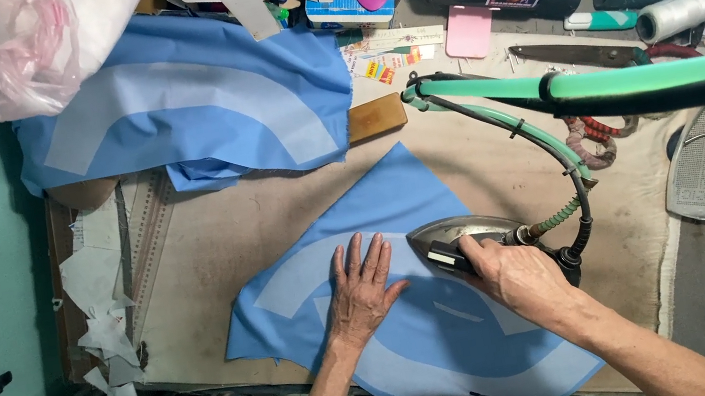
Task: The person places a light blue fabric piece with a white pattern on a worktable, trims a small white paper template with scissors, and irons the fabric using a steam iron. The person then trims the fabric edges with scissors.
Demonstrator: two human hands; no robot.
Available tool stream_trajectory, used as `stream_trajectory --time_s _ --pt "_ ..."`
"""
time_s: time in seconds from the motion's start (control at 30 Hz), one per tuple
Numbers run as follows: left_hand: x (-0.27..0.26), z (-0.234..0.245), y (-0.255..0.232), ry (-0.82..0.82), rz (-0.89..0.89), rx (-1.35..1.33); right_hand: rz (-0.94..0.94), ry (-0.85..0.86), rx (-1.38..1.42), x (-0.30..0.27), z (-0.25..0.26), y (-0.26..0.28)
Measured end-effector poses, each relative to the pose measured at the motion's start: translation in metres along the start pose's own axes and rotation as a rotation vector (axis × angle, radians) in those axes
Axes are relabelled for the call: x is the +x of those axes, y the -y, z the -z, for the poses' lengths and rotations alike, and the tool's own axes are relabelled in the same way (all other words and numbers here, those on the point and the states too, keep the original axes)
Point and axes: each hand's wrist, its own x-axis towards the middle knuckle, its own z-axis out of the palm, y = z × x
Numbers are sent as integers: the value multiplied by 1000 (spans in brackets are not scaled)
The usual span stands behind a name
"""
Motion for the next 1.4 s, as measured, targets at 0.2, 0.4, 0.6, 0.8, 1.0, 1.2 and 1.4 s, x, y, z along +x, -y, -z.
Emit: stream_trajectory --time_s 0.2,0.4,0.6,0.8,1.0,1.2,1.4 --pt "1 1 0 3 5 24 14 0 14 3 1 3" --pt "0 -1 0 -16 9 20 17 -20 29 7 3 7" --pt "1 1 -1 -11 33 45 29 -20 22 13 5 15" --pt "-1 1 -1 9 76 55 35 -27 25 15 1 16" --pt "-3 -3 -1 28 114 49 24 -9 22 15 8 20" --pt "-3 -3 -1 33 132 43 17 -10 12 15 11 22" --pt "-3 -6 -2 47 147 41 20 4 31 19 8 22"
